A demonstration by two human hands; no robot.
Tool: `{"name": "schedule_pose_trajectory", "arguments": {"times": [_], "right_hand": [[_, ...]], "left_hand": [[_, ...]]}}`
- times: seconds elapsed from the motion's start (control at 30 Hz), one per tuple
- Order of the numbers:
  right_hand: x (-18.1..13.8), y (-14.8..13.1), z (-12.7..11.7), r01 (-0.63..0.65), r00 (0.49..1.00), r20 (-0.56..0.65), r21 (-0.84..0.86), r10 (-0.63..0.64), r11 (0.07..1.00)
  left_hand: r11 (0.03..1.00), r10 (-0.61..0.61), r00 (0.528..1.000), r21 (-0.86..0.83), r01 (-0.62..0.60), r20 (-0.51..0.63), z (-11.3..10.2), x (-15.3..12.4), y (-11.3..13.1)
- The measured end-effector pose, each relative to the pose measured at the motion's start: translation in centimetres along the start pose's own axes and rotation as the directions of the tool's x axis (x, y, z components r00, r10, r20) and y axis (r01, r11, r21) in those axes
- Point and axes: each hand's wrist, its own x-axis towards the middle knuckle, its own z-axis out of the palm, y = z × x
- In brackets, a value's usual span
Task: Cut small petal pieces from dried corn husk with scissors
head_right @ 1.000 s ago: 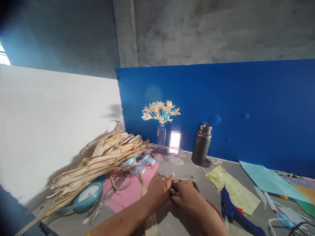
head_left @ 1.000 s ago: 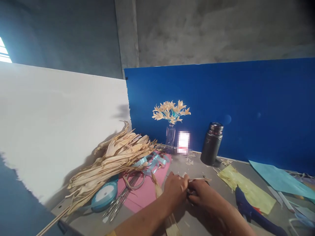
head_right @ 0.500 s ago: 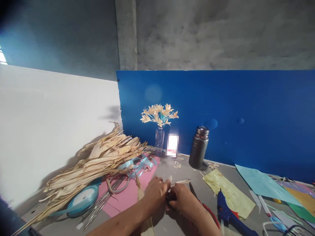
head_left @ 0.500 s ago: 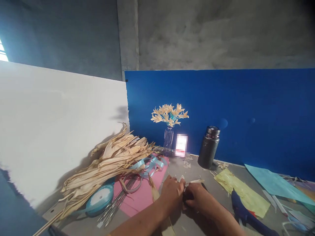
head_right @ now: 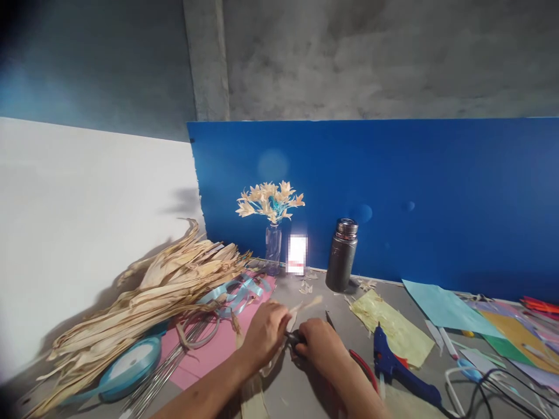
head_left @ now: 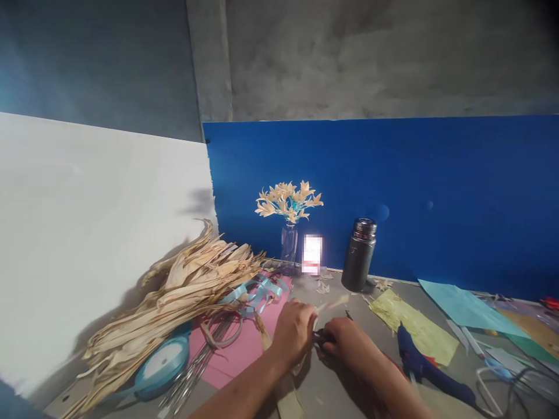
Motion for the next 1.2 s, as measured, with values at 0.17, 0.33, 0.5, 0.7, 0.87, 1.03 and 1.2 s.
{"name": "schedule_pose_trajectory", "arguments": {"times": [0.17, 0.33, 0.5, 0.7, 0.87, 1.03, 1.2], "right_hand": [[-0.9, -1.2, 0.1, -0.054, 0.998, -0.022, 0.005, 0.054, 0.999], [-1.5, -1.7, -0.5, -0.047, 0.998, 0.05, 0.141, 0.04, 0.989], [-1.3, -1.5, -2.6, 0.032, 0.992, -0.124, 0.28, 0.003, 0.959], [-1.3, 2.4, -6.7, -0.032, 0.864, -0.446, 0.411, 0.231, 0.911], [-1.4, 2.9, -7.0, 0.006, 0.879, -0.407, 0.529, 0.248, 0.848], [-0.6, -1.3, -2.8, 0.075, 0.963, -0.259, 0.54, 0.081, 0.838], [-0.2, -1.7, -0.9, 0.061, 0.95, -0.301, 0.451, 0.087, 0.89]], "left_hand": [[0.952, -0.091, 0.995, -0.299, 0.073, -0.046, -0.9, 0.5, 0.0], [0.809, -0.129, 0.983, -0.56, 0.179, 0.128, -1.7, 0.6, 0.8], [0.706, -0.203, 0.956, -0.646, 0.291, 0.21, -2.9, 1.2, 0.4], [0.645, -0.28, 0.942, -0.692, 0.326, 0.183, -3.9, 1.6, 0.4], [0.546, -0.295, 0.922, -0.748, 0.377, 0.25, -3.2, 1.4, 1.0], [0.531, -0.24, 0.91, -0.739, 0.415, 0.338, -1.9, 0.9, 1.1], [0.553, -0.223, 0.901, -0.713, 0.432, 0.373, -0.9, 0.4, 1.0]]}}
